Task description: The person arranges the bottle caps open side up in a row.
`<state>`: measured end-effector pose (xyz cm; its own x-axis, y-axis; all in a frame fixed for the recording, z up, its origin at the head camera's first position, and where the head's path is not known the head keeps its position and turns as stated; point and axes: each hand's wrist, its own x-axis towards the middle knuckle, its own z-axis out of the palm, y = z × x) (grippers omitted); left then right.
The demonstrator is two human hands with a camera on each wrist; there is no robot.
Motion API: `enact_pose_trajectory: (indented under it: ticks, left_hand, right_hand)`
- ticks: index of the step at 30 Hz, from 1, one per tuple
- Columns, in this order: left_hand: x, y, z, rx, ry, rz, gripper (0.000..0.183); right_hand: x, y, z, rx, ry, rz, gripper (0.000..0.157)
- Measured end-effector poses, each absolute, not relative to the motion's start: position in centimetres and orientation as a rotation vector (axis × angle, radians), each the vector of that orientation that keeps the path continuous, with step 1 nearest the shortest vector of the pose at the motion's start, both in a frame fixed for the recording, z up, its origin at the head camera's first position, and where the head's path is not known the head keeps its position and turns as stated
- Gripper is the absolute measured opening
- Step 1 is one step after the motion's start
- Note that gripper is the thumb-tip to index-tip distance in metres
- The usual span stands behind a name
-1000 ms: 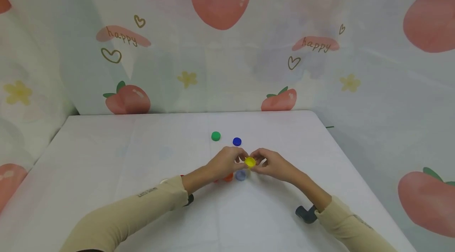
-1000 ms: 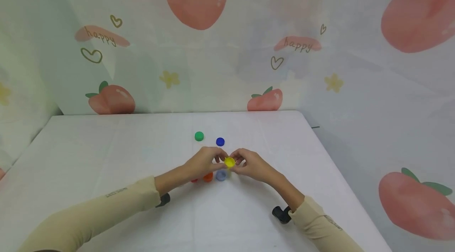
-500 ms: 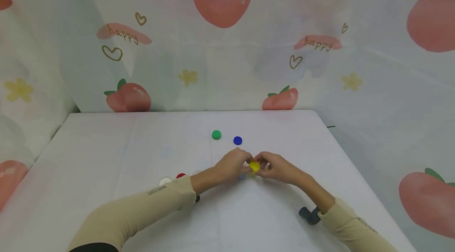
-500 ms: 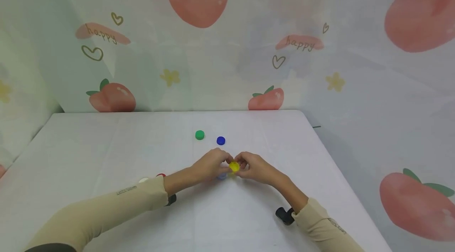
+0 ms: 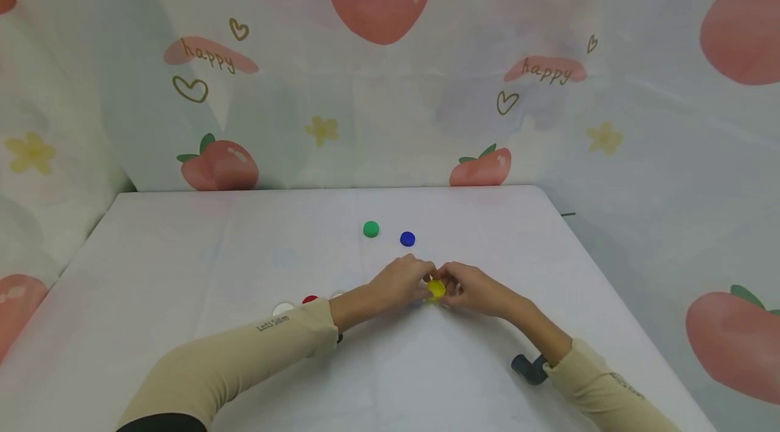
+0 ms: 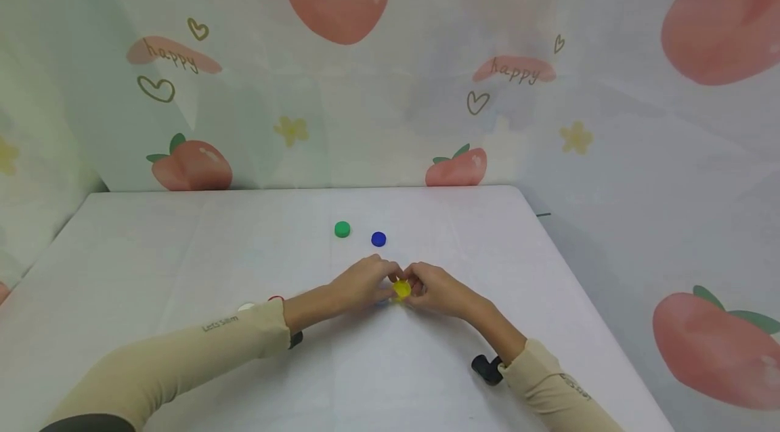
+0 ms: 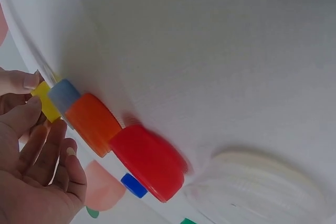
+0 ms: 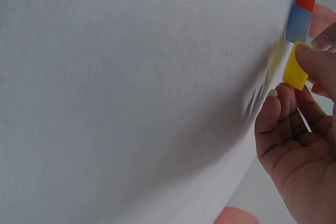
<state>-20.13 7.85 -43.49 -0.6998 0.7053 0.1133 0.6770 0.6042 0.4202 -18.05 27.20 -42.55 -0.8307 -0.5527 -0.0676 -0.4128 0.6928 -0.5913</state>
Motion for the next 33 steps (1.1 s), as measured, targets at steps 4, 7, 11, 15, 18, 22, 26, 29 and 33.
enact_pose_trajectory:
  ticks: [4, 7, 11, 15, 18, 22, 26, 29, 33]
  left_hand:
    - [-20.3, 8.0, -43.6, 1.199, 2.741, 0.676, 0.026]
    - [-20.3, 8.1, -43.7, 1.206, 2.731, 0.674, 0.025]
    - [-20.2, 8.1, -43.7, 1.212, 2.722, 0.676, 0.024]
    - [-20.2, 7.9, -43.7, 1.214, 2.714, 0.673, 0.025]
    - [-20.3, 7.8, -43.5, 1.204, 2.710, 0.665, 0.027]
    - [-20.5, 7.6, -43.2, 1.167, 2.706, 0.673, 0.029]
    - [-20.8, 7.1, -42.9, 1.121, 2.720, 0.702, 0.030]
    - [-21.2, 6.4, -42.6, 1.090, 2.739, 0.757, 0.032]
    - [-21.8, 5.5, -42.5, 1.018, 2.743, 0.838, 0.034]
  right_hand:
    - [-18.0, 27.3, -42.8, -0.779, 2.661, -0.837, 0.032]
    - [-18.0, 27.3, -42.9, -0.786, 2.654, -0.844, 0.032]
    - [-17.8, 27.2, -43.0, -0.788, 2.649, -0.857, 0.031]
    - [-17.8, 27.2, -43.2, -0.790, 2.652, -0.858, 0.032]
    - [-17.8, 27.2, -43.2, -0.789, 2.657, -0.854, 0.032]
    - [-17.8, 27.2, -43.2, -0.788, 2.652, -0.852, 0.034]
    - [-17.8, 27.4, -43.3, -0.781, 2.639, -0.862, 0.035]
    - [-18.0, 27.5, -43.3, -0.765, 2.667, -0.880, 0.035]
    - [-18.2, 27.4, -43.0, -0.750, 2.744, -0.940, 0.035]
